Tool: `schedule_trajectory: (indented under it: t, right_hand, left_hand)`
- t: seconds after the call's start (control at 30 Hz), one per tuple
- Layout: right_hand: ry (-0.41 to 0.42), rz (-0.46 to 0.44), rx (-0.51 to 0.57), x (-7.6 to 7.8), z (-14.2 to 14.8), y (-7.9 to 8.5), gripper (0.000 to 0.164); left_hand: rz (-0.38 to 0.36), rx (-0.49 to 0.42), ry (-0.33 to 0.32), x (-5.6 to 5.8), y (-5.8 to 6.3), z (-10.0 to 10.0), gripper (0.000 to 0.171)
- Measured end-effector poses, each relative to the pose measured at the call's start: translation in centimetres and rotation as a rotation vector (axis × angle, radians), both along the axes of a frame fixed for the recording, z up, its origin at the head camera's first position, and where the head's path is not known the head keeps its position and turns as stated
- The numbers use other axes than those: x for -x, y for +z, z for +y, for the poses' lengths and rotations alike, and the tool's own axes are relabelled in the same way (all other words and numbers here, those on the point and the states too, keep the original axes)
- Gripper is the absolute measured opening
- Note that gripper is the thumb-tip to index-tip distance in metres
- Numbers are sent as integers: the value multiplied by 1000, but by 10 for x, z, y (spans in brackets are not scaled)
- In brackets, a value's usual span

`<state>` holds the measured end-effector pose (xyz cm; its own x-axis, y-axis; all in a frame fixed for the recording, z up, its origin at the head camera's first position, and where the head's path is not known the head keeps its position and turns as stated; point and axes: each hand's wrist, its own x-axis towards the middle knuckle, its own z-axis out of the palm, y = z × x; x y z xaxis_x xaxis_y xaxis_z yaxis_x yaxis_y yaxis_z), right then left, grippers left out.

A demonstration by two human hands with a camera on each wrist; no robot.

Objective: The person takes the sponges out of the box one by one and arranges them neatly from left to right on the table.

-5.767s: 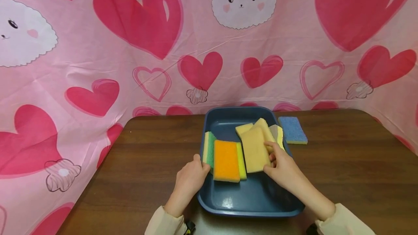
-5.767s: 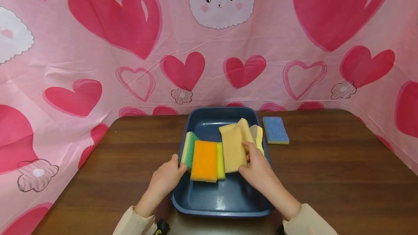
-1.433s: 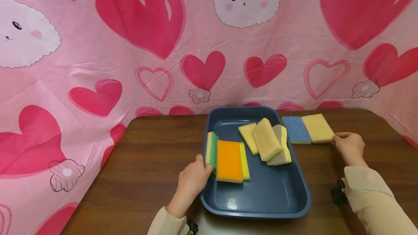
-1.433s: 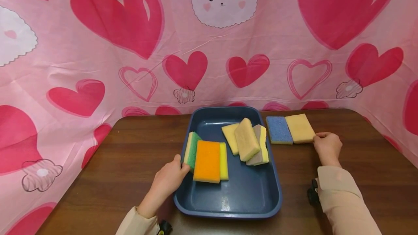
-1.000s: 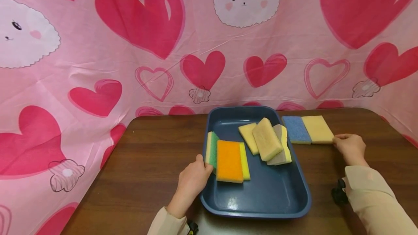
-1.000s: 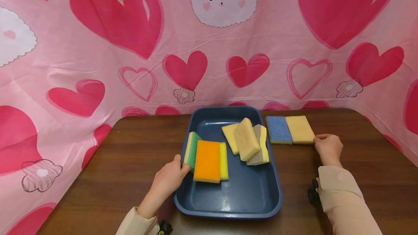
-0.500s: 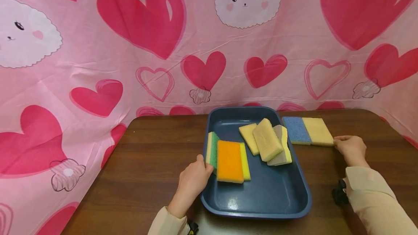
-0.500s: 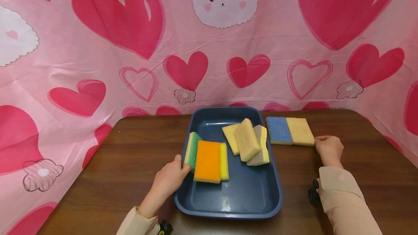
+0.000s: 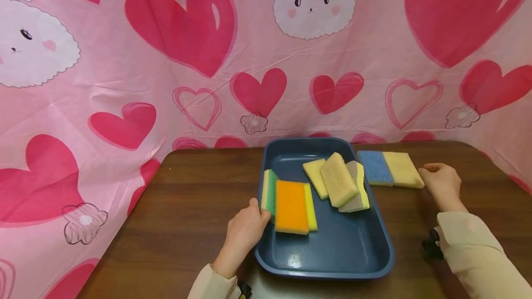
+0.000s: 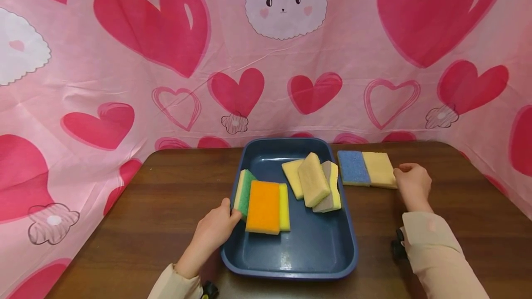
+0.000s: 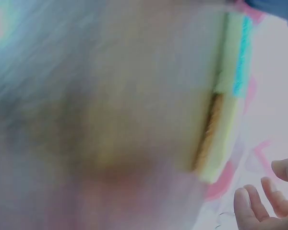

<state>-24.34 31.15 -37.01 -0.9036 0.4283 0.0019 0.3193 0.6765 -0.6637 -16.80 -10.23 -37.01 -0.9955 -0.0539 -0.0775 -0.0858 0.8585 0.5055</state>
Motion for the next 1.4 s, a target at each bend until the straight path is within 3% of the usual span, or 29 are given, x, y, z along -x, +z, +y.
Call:
schedule_trajectory:
  t: [0.3,0.7,0.83,1.07,1.4]
  right_hand:
    - [142,119,-28,2,-31,29,49]
    - [373,242,-118,-24,-90,53,37]
    - [428,262,-149,-33,-107,53,35]
    - [500,202,-140,-41,-126,48,37]
    - [543,267,-215,-47,-141,30,37]
  left_hand:
    - [-6,-9,-1,0,-2,-1,21]
    - [-19,-5,13,1,0,0,20]
    - [-17,-2,15,2,-1,0,21]
    - [-19,-4,13,2,-3,-1,20]
    - [1,-1,1,2,-4,-1,19]
